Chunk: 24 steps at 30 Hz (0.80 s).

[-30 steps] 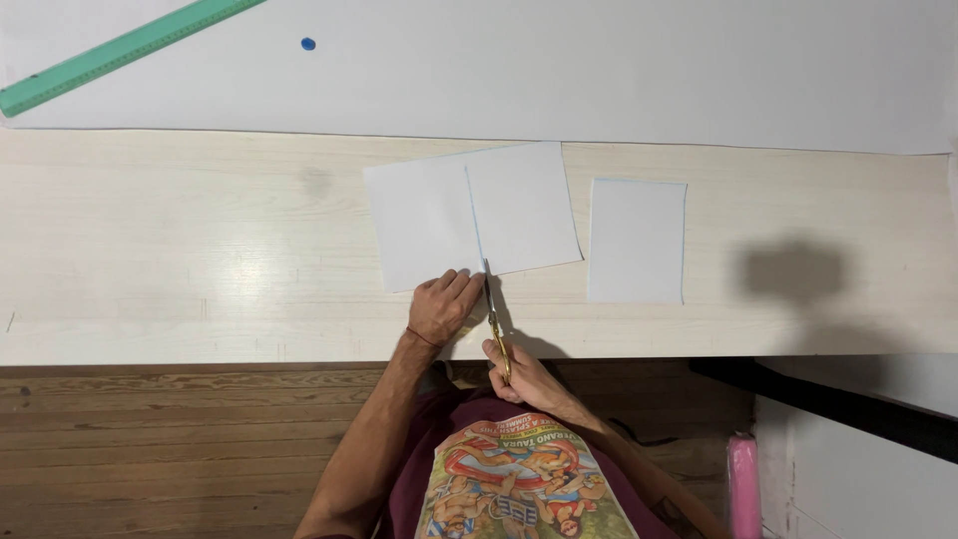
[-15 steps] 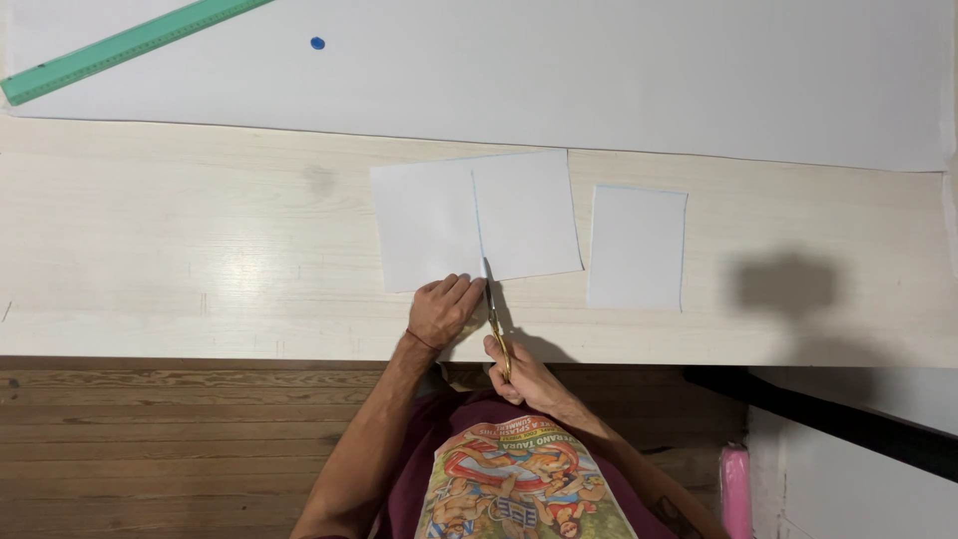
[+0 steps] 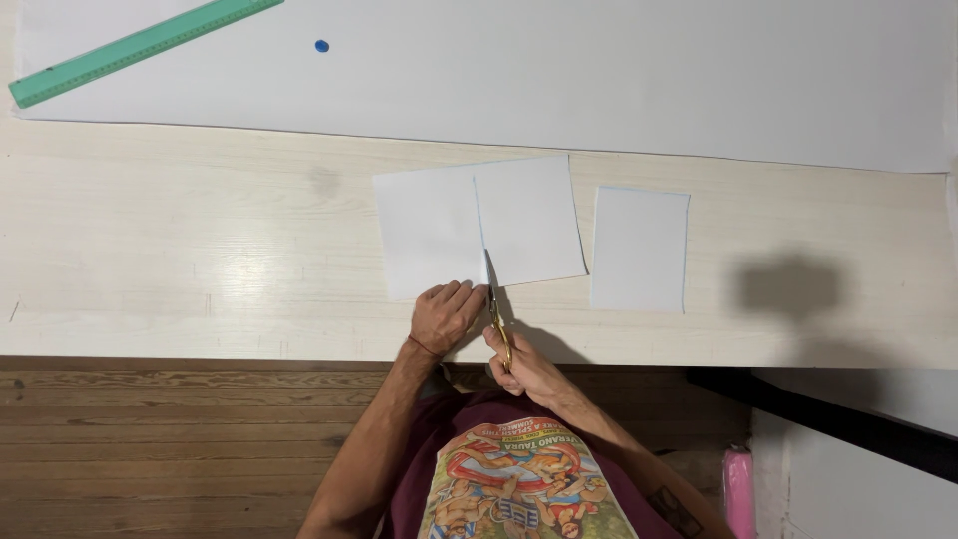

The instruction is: Cutting a large sheet of paper into smaller rectangular strips along pre-drawn lines using scissors

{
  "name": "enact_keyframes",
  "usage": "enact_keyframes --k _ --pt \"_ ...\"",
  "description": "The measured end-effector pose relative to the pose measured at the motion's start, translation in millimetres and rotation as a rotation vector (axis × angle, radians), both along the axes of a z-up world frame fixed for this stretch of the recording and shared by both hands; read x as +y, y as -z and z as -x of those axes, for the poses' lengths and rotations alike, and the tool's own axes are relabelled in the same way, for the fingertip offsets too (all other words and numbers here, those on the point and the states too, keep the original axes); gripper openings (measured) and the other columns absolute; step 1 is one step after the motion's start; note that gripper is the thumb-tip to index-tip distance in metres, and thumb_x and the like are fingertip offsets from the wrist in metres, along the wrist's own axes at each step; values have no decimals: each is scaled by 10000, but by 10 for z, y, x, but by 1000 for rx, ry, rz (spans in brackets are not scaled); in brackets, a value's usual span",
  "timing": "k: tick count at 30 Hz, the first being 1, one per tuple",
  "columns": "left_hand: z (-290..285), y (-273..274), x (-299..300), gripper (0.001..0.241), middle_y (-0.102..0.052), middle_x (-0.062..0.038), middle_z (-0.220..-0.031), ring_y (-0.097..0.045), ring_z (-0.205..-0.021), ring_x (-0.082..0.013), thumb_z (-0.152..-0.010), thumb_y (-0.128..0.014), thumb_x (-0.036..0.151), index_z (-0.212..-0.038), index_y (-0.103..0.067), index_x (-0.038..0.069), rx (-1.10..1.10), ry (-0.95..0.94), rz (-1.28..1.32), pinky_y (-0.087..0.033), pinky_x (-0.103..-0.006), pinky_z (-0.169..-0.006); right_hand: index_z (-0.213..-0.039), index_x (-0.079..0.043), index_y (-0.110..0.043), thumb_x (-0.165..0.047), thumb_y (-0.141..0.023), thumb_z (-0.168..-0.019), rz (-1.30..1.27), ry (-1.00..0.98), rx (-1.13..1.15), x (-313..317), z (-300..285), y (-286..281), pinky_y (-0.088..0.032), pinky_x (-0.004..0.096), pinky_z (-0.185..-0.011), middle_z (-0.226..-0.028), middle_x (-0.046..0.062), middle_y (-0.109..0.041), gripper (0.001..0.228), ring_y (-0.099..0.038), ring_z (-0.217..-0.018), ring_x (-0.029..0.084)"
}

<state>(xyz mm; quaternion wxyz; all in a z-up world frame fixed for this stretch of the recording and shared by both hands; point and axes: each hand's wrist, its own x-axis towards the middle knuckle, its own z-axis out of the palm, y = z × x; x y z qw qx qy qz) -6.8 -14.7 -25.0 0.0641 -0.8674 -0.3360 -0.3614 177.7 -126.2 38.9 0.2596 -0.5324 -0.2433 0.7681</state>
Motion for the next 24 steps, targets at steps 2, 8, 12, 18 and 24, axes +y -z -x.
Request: enact_keyframes --k 2,8,12,18,24 --pt "-3 -16 7 162 -664 -37 -857 -709 -762 -202 -1159 -689 200 -1050 -806 172 -5 0 -1 -611 -280 -685 -1385 44 -611 -638 -508 -1266 2 7 4 1 7 28 -239 210 -339 -504 7 -385 699 -303 -362 71" --pt "4 -18 -30 163 -695 -54 -874 -715 -761 -213 -1155 -700 198 -1039 -809 161 -10 15 2 -597 -286 -668 -1410 88 -611 -644 -497 -1266 -3 27 13 166 -12 -101 -229 211 -329 -497 6 -371 755 -289 -351 70" --pt "18 -118 -20 175 -690 -59 -858 -697 -734 -209 -1149 -722 200 -1001 -804 156 -21 9 -4 -579 -281 -643 -1371 77 -604 -628 -538 -1260 -6 54 31 181 -7 48 -223 207 -319 -491 11 -361 716 -280 -339 68" --pt "23 -127 -42 192 -706 -63 -859 -702 -726 -214 -1155 -742 225 -988 -805 152 -36 2 2 -571 -288 -627 -1350 57 -598 -609 -550 -1261 4 60 35 251 -21 -90 -215 206 -314 -497 9 -357 673 -281 -342 64" --pt "75 -103 -57 125 -700 -60 -874 -710 -761 -232 -1133 -782 226 -1027 -814 168 -37 -8 36 -573 -303 -640 -1316 50 -627 -635 -531 -1255 22 44 71 272 -52 -56 -229 194 -315 -493 -3 -327 694 -264 -341 62"
